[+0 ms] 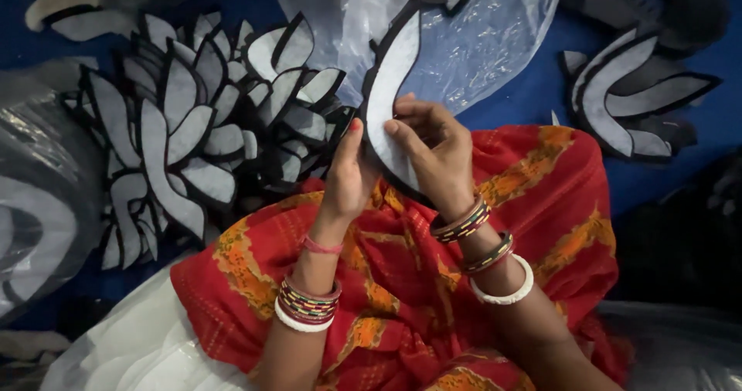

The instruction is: The person sits and assembles black and white curved foam pieces by hand. They pick up individual parts from a pile, align the edges, and press them together to form a layered shape, repeating this process for multiple items.

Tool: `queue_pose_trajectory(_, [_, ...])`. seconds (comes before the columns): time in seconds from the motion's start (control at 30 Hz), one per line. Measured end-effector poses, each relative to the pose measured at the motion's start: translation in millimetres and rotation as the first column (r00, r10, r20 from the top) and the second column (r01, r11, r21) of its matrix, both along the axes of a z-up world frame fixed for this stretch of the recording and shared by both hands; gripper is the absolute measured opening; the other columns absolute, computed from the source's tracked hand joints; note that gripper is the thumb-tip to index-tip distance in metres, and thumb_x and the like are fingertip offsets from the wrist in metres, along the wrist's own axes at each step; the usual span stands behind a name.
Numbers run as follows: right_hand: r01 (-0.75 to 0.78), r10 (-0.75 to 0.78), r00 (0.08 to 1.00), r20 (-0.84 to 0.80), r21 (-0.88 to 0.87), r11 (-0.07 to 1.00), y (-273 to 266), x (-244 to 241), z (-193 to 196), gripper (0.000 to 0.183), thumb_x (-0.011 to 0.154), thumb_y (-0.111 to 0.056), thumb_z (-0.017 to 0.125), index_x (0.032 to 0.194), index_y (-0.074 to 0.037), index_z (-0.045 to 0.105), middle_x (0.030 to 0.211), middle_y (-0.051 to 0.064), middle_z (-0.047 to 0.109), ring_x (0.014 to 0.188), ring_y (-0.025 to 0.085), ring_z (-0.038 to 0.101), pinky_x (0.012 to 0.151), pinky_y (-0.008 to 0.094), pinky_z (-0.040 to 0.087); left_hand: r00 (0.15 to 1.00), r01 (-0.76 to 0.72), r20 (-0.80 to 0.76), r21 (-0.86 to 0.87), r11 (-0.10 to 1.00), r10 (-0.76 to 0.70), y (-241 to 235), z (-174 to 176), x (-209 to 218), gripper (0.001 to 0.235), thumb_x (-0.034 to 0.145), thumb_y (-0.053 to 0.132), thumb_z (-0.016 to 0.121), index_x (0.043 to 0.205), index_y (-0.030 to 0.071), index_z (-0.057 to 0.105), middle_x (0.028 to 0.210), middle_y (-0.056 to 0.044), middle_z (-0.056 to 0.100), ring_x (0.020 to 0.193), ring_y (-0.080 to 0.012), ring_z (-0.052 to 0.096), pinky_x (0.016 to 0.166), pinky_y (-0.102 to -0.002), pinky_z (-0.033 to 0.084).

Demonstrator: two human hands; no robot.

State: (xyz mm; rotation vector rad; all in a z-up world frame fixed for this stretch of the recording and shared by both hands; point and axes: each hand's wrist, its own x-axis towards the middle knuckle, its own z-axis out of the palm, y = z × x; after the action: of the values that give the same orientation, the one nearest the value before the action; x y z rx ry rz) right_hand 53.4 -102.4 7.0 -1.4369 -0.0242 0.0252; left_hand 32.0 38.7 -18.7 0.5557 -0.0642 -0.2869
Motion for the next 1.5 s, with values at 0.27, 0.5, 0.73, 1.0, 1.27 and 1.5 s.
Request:
queue_pose_trajectory(0.27, [0.081, -0.074, 0.997, 0.033, -0.364, 0.928, 5, -8, 32, 0.017, 0.091, -0.013, 0.078, 0.102, -0.003, 0.071, 0.095, 0.001, 0.075, 0.083, 0.011, 0.070, 0.077, 0.026, 0.057, 0.998, -0.052, 0.048, 0.126, 0.991, 0.046, -2, -3, -5, 0.058, 0.117, 0.039, 0.035, 0.150, -0.007, 0.047, 0.146, -0.014, 0.054, 0.135, -0.0239, 0.053, 0.117, -0.037, 0.040])
queue_pose_trajectory(0.5, [0.235, 0.063, 0.904, 0.424, -0.614, 0.753, 6, -25, 46, 0.021, 0.091, -0.012, 0.079, 0.111, -0.008, 0.075, 0.099, 0.009, 0.066, 0.093, 0.026, 0.058, 0.087, 0.040, 0.048, 0.968, -0.207, -0.128, 0.095, 0.974, 0.218, 6, -23, 5, 0.060, 0.111, 0.044, 0.032, 0.138, -0.004, 0.053, 0.131, -0.016, 0.061, 0.119, -0.0257, 0.062, 0.107, -0.039, 0.048])
queue_pose_trajectory(0.73, [-0.007, 0.196, 0.939, 0.282, -0.554, 0.833, -3, -53, 29, 0.050, 0.095, -0.016, 0.077, 0.137, -0.002, 0.055, 0.117, 0.014, 0.066, 0.105, 0.023, 0.066, 0.089, 0.035, 0.054, 0.902, -0.423, -0.138, -0.094, 0.901, 0.409, 32, -5, 11, 0.057, 0.107, 0.048, 0.039, 0.132, -0.002, 0.054, 0.113, -0.014, 0.062, 0.087, -0.0210, 0.054, 0.085, -0.037, 0.046])
queue_pose_trajectory(1.0, [-0.236, 0.239, 0.971, -0.001, -0.144, 0.961, 3, -65, 11, 0.065, 0.091, -0.008, 0.080, 0.150, 0.000, 0.052, 0.092, 0.002, 0.059, 0.078, 0.006, 0.055, 0.069, 0.021, 0.049, 0.897, -0.440, -0.119, -0.175, 0.881, 0.425, 44, 2, 4, 0.053, 0.105, 0.043, 0.046, 0.135, 0.001, 0.052, 0.119, -0.012, 0.058, 0.085, -0.0166, 0.049, 0.084, -0.033, 0.042])
queue_pose_trajectory(1.27, [-0.202, 0.228, 0.948, -0.222, 0.133, 0.970, 0, -63, -1, 0.046, 0.095, -0.005, 0.073, 0.138, 0.004, 0.061, 0.086, 0.002, 0.069, 0.072, 0.008, 0.067, 0.065, 0.024, 0.057, 0.904, -0.425, -0.122, -0.144, 0.894, 0.410, 37, 22, 2, 0.048, 0.103, 0.042, 0.044, 0.133, 0.004, 0.051, 0.115, -0.009, 0.055, 0.086, -0.0154, 0.050, 0.095, -0.041, 0.049])
queue_pose_trajectory(1.5, [-0.206, 0.235, 0.949, -0.209, 0.152, 0.967, 2, -63, 0, 0.044, 0.094, -0.003, 0.073, 0.136, 0.004, 0.062, 0.086, 0.002, 0.068, 0.073, 0.009, 0.067, 0.064, 0.025, 0.057, 0.911, -0.412, -0.112, -0.204, 0.888, 0.397, 40, 15, 2, 0.048, 0.105, 0.040, 0.043, 0.133, 0.002, 0.050, 0.114, -0.009, 0.054, 0.083, -0.0143, 0.045, 0.082, -0.032, 0.042])
